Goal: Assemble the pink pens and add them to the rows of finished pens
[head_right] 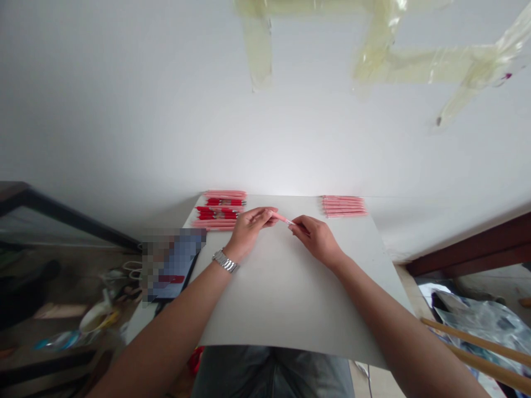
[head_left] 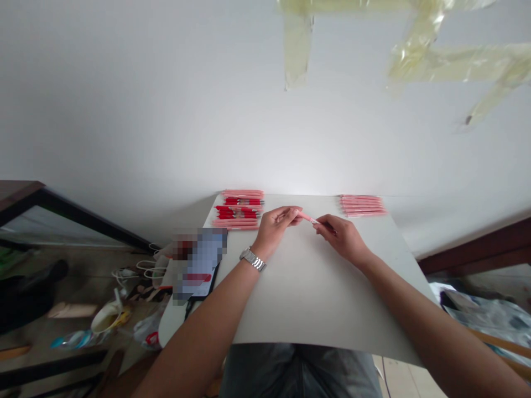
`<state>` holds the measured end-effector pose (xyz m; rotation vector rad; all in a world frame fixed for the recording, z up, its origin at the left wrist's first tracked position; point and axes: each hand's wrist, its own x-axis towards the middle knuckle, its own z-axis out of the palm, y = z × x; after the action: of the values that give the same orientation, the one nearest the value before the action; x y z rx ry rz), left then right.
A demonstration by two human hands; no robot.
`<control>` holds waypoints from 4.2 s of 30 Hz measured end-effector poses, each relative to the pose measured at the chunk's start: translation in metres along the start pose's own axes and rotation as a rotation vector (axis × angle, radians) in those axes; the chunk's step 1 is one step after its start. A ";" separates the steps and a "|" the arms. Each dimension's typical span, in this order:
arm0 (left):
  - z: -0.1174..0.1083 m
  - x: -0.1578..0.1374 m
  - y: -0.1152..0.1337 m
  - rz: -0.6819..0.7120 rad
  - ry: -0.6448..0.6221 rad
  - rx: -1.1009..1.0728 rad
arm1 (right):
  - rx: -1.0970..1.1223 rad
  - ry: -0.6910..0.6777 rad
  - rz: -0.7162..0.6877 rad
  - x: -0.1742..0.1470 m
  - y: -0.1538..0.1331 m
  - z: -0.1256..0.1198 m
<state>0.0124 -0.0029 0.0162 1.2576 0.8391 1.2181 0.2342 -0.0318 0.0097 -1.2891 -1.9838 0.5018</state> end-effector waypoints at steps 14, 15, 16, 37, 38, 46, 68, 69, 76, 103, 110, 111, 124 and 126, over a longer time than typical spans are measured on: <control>0.002 -0.001 0.000 -0.015 0.032 0.011 | -0.067 0.111 -0.056 0.001 0.005 0.003; 0.002 -0.001 -0.001 -0.019 0.034 0.017 | -0.067 0.125 -0.052 0.001 0.005 0.004; 0.002 -0.001 -0.001 -0.019 0.042 0.019 | -0.068 0.136 -0.045 0.001 0.005 0.004; 0.002 0.001 -0.004 -0.016 0.036 -0.006 | -0.071 -0.007 -0.004 -0.001 0.001 0.002; 0.001 0.001 -0.005 -0.015 0.022 -0.010 | -0.067 -0.008 -0.004 -0.001 0.001 0.002; 0.000 0.001 -0.002 0.015 -0.100 -0.004 | -0.072 -0.022 -0.064 0.000 -0.003 0.000; 0.002 0.002 -0.002 0.027 -0.075 0.040 | -0.099 -0.002 -0.035 0.000 0.000 0.000; 0.002 0.001 -0.002 0.025 -0.076 0.041 | -0.100 -0.007 -0.032 0.000 0.001 0.000; 0.002 0.002 -0.003 0.020 -0.058 0.043 | -0.085 -0.034 -0.032 0.000 -0.002 0.000; 0.001 0.003 -0.005 0.033 -0.041 0.060 | -0.081 -0.026 -0.118 0.003 -0.006 -0.003; 0.002 0.003 -0.005 0.032 -0.031 0.057 | -0.095 -0.001 -0.119 0.003 -0.002 -0.002; 0.002 0.003 -0.005 0.032 -0.031 0.058 | -0.093 0.004 -0.114 0.003 -0.002 -0.001; -0.002 0.006 -0.007 0.040 0.029 0.029 | -0.075 0.023 -0.009 0.001 0.001 -0.002; -0.003 0.007 -0.007 0.039 0.046 0.023 | -0.075 0.026 -0.006 0.001 0.001 -0.002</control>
<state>0.0119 0.0051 0.0100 1.2740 0.8677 1.2759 0.2365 -0.0308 0.0105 -1.3279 -2.0009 0.4090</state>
